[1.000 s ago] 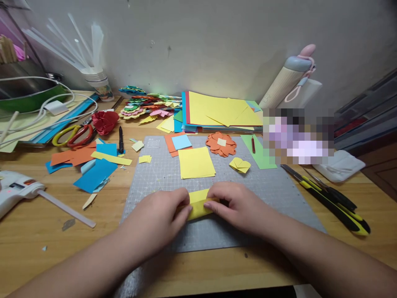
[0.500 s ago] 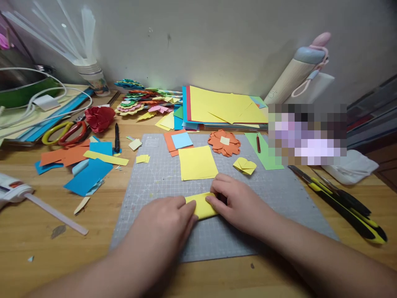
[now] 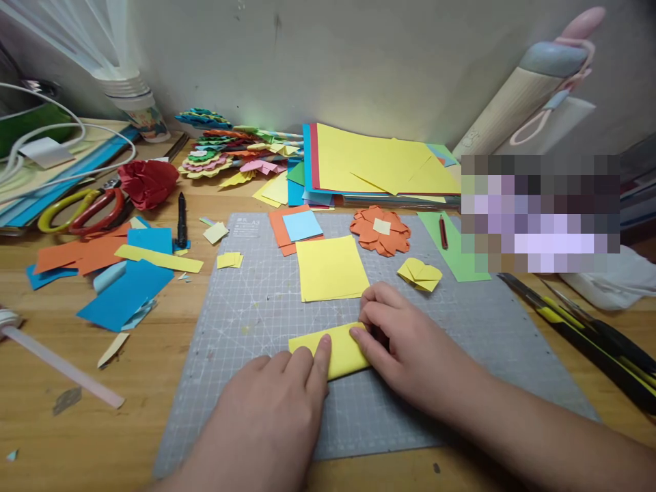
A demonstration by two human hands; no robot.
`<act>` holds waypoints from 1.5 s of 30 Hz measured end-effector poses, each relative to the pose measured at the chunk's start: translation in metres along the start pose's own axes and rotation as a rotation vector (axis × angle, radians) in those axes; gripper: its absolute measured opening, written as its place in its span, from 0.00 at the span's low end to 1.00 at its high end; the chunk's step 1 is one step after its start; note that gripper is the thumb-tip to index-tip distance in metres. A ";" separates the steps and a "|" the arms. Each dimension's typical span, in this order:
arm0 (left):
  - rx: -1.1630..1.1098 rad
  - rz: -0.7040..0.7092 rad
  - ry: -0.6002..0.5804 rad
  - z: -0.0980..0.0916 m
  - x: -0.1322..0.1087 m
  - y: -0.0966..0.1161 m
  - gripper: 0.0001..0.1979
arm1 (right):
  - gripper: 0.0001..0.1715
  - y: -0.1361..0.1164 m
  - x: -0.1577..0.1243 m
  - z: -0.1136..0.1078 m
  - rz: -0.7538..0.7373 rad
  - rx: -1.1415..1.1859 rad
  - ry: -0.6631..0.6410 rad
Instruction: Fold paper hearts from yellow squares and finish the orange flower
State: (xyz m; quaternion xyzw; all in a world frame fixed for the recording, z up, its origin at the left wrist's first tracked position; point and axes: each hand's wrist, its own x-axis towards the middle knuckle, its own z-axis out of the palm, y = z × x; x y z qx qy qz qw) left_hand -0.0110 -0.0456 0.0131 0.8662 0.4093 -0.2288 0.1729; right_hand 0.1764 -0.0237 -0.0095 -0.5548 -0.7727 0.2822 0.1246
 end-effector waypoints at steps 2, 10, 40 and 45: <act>-0.006 0.000 -0.016 -0.001 0.000 0.001 0.35 | 0.10 0.000 0.001 0.000 0.005 0.001 0.002; -0.034 0.013 -0.059 -0.004 0.003 0.001 0.36 | 0.11 -0.001 0.003 0.002 0.006 -0.026 0.001; -0.035 -0.017 0.084 0.010 -0.003 0.002 0.34 | 0.11 -0.001 0.004 0.001 0.000 -0.034 -0.019; -0.025 -0.020 0.044 0.007 -0.002 0.002 0.34 | 0.11 -0.001 0.005 0.002 0.007 -0.029 -0.033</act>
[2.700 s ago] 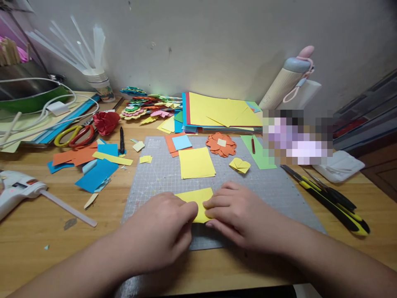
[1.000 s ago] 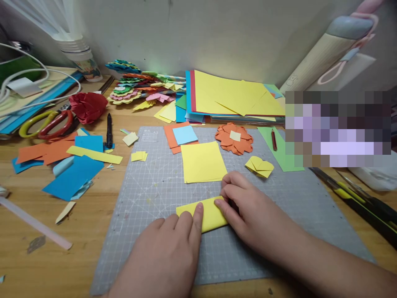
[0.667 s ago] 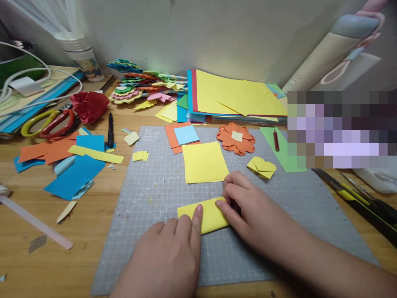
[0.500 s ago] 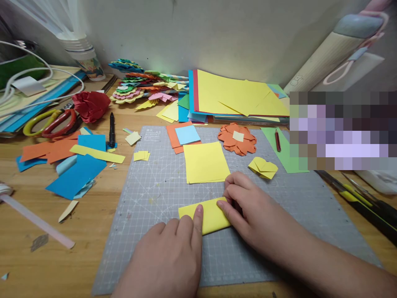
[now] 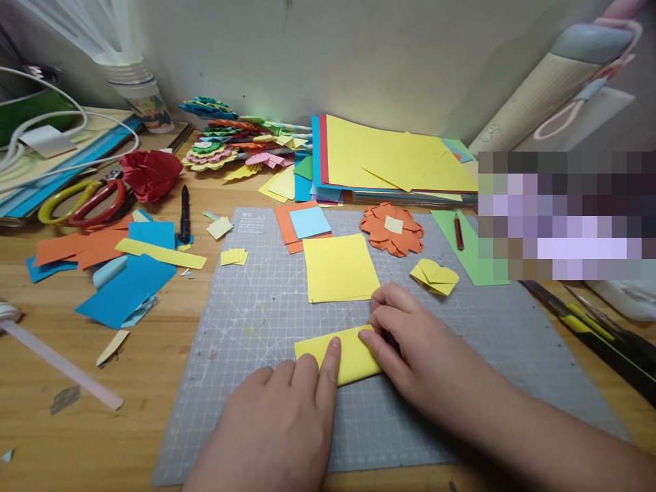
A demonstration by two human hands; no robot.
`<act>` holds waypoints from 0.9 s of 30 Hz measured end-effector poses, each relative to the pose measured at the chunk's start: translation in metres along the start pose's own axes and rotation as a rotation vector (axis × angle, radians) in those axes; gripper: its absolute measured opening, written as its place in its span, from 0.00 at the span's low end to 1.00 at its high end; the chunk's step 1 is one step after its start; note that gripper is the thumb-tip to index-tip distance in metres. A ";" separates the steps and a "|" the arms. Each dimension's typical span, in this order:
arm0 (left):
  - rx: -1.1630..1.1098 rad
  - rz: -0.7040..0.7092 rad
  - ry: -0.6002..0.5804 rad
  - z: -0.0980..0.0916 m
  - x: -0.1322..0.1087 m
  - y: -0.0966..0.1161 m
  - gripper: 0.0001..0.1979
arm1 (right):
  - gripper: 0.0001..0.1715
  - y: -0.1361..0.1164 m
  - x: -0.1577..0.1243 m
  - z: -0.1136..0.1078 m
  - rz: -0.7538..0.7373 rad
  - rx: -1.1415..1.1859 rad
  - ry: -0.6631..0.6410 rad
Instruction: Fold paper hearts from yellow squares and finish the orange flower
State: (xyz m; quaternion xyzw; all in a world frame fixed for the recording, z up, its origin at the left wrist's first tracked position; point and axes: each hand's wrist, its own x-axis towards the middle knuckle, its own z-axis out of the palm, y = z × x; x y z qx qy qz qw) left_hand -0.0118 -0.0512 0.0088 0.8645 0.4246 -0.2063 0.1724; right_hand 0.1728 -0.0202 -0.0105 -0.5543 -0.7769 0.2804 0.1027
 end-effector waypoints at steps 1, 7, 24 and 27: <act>0.004 -0.002 -0.001 0.000 0.000 0.000 0.34 | 0.11 0.000 0.000 0.000 0.002 0.000 0.000; 0.003 -0.003 0.005 0.000 -0.001 0.001 0.35 | 0.12 0.000 0.000 0.000 0.000 -0.013 0.008; -0.003 0.007 -0.008 -0.001 0.001 0.000 0.35 | 0.12 0.000 0.001 0.000 0.018 -0.017 -0.015; -0.012 0.005 0.019 0.001 0.000 -0.001 0.34 | 0.12 0.000 0.001 0.000 0.003 -0.023 -0.008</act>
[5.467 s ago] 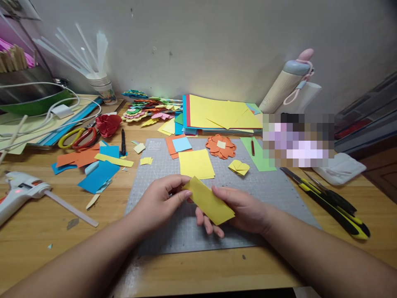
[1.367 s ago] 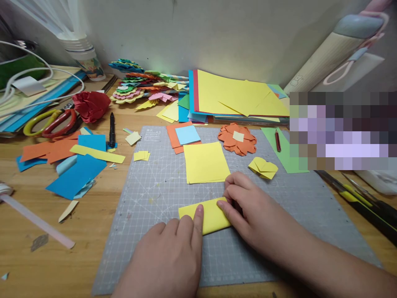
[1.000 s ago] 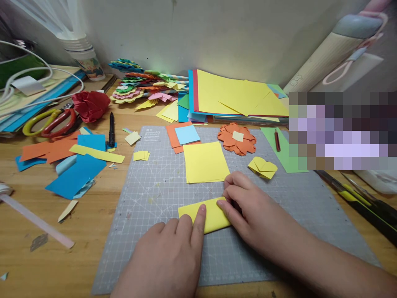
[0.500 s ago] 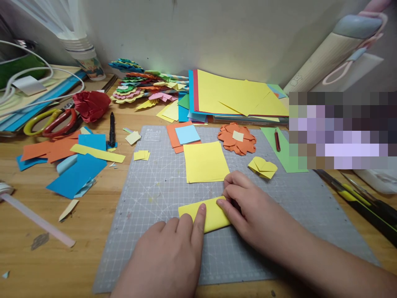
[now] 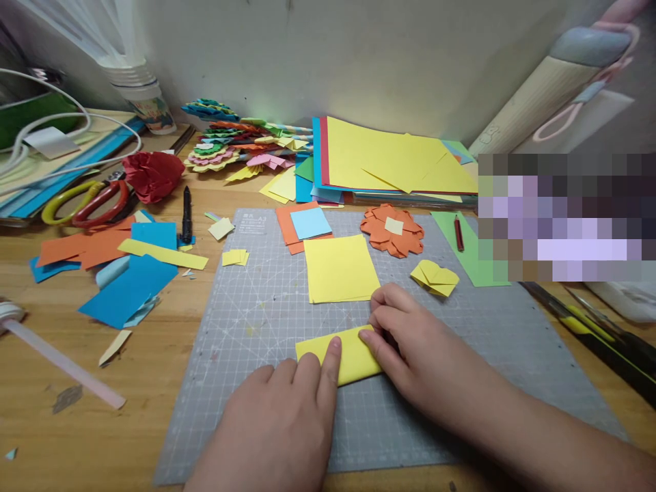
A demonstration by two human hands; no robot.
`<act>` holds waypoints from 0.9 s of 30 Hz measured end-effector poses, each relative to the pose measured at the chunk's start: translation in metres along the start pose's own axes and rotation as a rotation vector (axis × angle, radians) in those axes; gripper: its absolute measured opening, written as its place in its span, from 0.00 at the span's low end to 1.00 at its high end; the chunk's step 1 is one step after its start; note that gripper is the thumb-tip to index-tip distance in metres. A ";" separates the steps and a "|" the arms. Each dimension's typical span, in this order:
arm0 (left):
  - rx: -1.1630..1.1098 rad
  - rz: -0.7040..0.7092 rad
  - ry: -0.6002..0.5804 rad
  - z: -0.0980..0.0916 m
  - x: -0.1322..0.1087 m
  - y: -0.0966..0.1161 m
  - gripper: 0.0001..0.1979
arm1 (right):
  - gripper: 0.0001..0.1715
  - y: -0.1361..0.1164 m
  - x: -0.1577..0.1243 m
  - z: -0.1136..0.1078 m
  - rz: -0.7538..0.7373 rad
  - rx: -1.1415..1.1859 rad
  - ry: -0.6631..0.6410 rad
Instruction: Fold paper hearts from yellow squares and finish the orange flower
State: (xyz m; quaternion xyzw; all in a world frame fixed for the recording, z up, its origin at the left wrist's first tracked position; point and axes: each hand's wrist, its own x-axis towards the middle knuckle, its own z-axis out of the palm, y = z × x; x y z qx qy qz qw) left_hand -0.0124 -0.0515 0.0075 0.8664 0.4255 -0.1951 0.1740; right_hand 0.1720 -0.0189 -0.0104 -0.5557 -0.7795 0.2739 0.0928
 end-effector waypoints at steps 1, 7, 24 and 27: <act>-0.004 -0.003 0.008 0.001 0.000 0.000 0.34 | 0.12 0.000 0.000 0.000 -0.005 -0.002 0.003; 0.019 -0.005 0.005 0.000 -0.001 0.000 0.35 | 0.11 0.000 -0.001 0.000 -0.021 -0.002 0.027; 0.002 0.006 -0.042 -0.004 0.000 0.001 0.36 | 0.12 -0.001 0.001 0.000 0.010 0.003 -0.014; -0.022 0.018 -0.076 -0.007 0.002 0.000 0.35 | 0.10 0.001 0.000 0.000 0.007 -0.010 0.002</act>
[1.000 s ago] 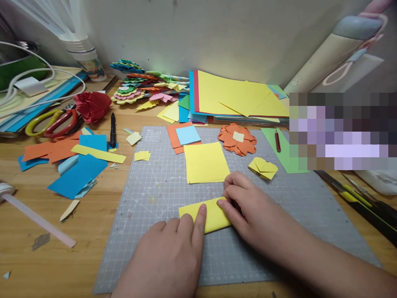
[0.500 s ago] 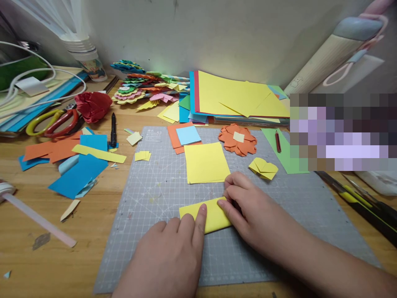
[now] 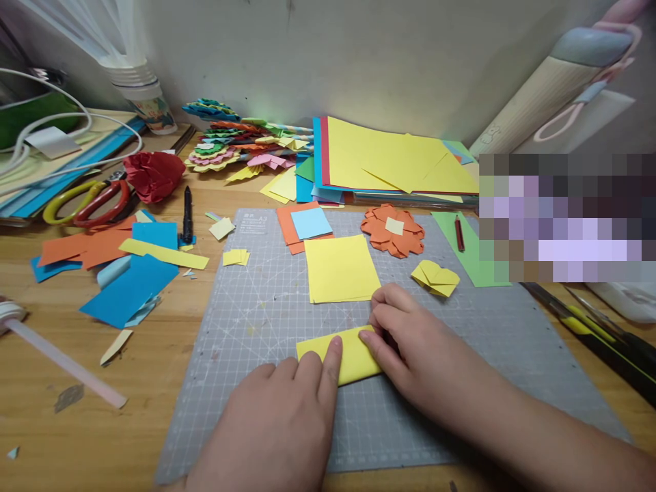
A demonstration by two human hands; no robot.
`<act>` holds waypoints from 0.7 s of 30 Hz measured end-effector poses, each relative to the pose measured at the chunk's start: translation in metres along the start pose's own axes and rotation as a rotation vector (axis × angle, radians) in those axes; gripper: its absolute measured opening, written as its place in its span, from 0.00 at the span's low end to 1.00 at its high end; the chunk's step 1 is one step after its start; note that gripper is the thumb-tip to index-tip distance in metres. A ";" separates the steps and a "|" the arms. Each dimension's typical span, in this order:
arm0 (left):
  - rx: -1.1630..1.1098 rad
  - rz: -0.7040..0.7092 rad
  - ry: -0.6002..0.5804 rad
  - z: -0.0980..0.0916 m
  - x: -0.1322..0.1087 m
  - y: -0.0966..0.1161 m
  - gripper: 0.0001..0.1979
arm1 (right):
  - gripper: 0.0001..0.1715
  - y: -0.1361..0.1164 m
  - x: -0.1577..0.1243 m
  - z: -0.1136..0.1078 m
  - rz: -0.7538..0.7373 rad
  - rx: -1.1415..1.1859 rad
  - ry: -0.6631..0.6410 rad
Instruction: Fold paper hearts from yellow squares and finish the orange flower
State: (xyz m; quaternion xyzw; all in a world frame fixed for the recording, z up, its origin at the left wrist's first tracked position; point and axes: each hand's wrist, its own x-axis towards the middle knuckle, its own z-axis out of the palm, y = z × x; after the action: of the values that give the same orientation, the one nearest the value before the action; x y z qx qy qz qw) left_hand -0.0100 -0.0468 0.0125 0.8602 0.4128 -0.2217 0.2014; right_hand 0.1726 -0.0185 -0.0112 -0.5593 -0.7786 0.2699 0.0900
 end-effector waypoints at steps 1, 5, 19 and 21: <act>-0.006 0.003 -0.011 0.000 0.001 0.000 0.35 | 0.09 0.001 -0.001 0.000 -0.006 0.000 0.022; 0.000 -0.001 0.013 0.002 0.003 -0.001 0.34 | 0.05 -0.001 -0.011 -0.004 -0.121 -0.049 0.171; -0.005 -0.011 0.053 0.009 0.002 0.000 0.30 | 0.18 -0.014 -0.036 0.028 -0.717 -0.634 0.260; -0.011 -0.014 0.056 0.010 0.003 0.000 0.31 | 0.17 -0.016 -0.038 0.028 -0.718 -0.672 0.270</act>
State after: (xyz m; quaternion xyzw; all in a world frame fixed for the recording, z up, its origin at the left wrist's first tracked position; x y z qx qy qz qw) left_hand -0.0111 -0.0501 0.0031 0.8620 0.4253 -0.1967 0.1932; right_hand 0.1603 -0.0657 -0.0201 -0.2846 -0.9469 -0.1181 0.0921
